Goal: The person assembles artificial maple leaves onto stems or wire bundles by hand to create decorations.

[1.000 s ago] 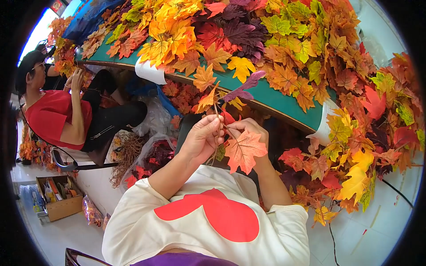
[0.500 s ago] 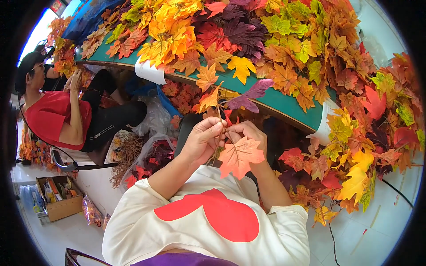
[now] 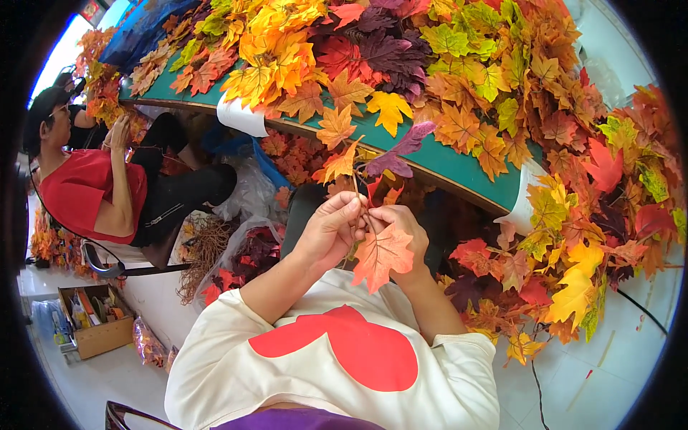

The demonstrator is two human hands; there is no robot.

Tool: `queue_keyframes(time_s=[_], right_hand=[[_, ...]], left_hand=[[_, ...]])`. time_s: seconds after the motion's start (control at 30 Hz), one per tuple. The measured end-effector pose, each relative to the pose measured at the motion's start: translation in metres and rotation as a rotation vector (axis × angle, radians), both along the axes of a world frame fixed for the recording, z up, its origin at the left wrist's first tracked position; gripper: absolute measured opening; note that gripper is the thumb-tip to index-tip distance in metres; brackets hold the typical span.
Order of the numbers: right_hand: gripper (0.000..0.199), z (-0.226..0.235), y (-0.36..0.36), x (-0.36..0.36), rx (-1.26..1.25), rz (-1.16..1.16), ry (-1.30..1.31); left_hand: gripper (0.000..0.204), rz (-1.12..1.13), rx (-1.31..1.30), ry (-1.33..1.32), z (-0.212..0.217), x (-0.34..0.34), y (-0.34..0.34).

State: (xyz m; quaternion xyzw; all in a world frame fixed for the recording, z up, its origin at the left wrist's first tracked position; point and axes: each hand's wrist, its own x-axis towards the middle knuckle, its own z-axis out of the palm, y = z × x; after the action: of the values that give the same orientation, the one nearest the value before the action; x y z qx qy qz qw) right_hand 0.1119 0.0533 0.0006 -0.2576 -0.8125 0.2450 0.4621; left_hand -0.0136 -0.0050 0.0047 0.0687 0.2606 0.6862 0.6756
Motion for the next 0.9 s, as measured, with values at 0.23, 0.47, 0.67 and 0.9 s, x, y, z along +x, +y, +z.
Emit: queue_keyframes(time_s=[0.23, 0.47, 0.67, 0.9], right_hand=[[0.016, -0.013, -0.007, 0.003, -0.704, 0.137, 0.098], [0.013, 0.018, -0.018, -0.01, -0.821, 0.065, 0.299], [0.012, 0.027, 0.007, -0.016, -0.841, 0.034, 0.113], [0.01, 0.018, 0.026, -0.011, -0.95, 0.137, 0.281]], left_hand=[[0.007, 0.016, 0.014, -0.015, -0.004, 0.003, 0.001], [0.007, 0.021, 0.007, -0.039, -0.002, 0.007, -0.001], [0.01, 0.007, -0.003, 0.011, -0.004, 0.0, 0.008], [0.015, 0.123, -0.074, 0.249, 0.01, 0.011, 0.002]])
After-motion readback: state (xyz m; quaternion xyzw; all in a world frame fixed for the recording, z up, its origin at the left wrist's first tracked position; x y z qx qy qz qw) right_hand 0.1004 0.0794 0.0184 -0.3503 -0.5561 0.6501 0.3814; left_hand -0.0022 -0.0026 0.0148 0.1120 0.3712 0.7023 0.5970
